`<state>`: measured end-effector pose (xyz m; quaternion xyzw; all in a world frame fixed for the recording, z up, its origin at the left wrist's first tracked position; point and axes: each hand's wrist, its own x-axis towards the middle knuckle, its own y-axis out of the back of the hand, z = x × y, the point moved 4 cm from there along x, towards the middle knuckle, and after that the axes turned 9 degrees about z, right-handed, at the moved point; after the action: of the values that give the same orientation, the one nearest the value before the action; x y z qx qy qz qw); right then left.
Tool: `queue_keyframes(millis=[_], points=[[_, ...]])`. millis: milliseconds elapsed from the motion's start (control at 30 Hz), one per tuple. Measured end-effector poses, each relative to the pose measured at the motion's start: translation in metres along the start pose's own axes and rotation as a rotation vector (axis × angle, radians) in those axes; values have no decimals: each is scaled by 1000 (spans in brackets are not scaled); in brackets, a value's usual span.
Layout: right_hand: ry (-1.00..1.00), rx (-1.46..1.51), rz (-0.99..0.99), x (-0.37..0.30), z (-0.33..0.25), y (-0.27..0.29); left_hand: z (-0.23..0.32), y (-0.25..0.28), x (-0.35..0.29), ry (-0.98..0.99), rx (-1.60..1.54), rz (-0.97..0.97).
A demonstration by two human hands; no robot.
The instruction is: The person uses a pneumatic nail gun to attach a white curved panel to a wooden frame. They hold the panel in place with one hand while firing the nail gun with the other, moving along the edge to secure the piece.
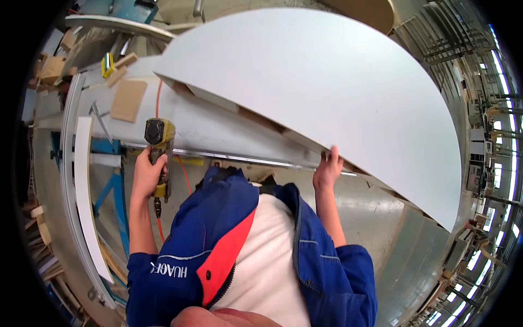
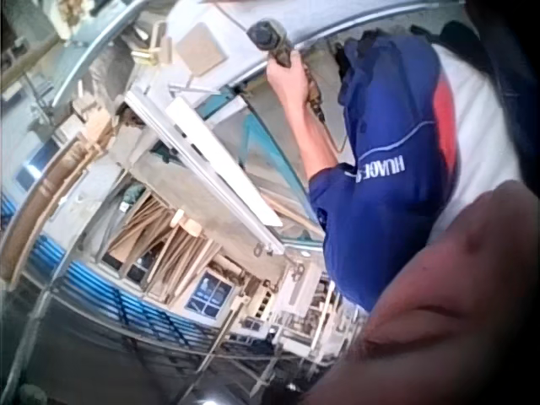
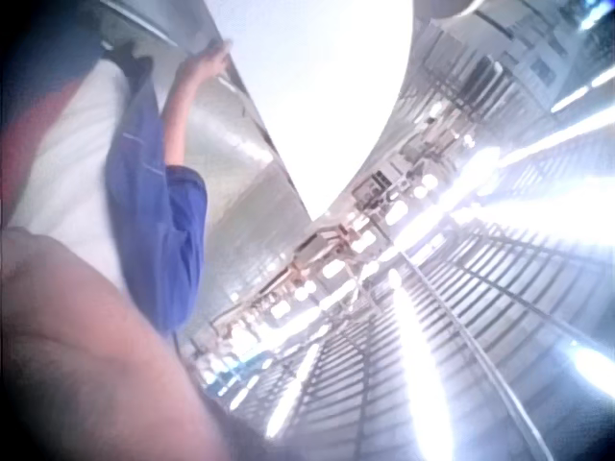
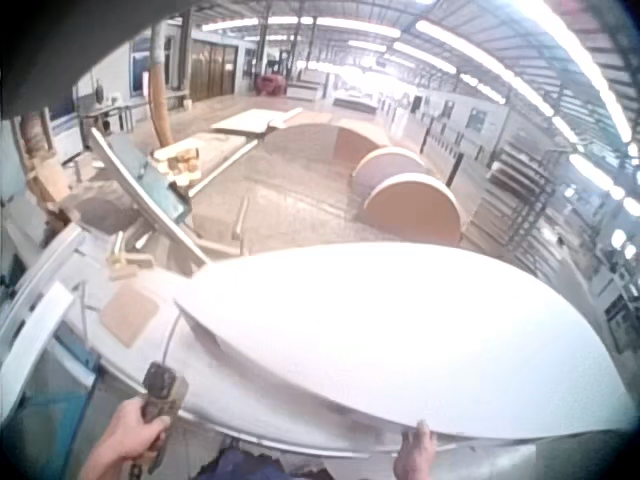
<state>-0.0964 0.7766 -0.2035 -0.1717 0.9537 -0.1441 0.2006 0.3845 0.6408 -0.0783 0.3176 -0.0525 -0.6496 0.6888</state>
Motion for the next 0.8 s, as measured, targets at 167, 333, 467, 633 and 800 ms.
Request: queue_keyframes(millis=[167,333,467,633,800], points=[[38,31,59,4,-1,-3,-4,49,54,-80,31,65],[54,14,50,9,4,10,37,72,73,-84,-15,-139],[81,15,94,5,7,15,107,59,82,-231,-15,-317],[121,25,111,2,11,-6,130,35,114,-277,96,-447],[180,15,163,6,14,4,134,15,118,-293,126,-495]])
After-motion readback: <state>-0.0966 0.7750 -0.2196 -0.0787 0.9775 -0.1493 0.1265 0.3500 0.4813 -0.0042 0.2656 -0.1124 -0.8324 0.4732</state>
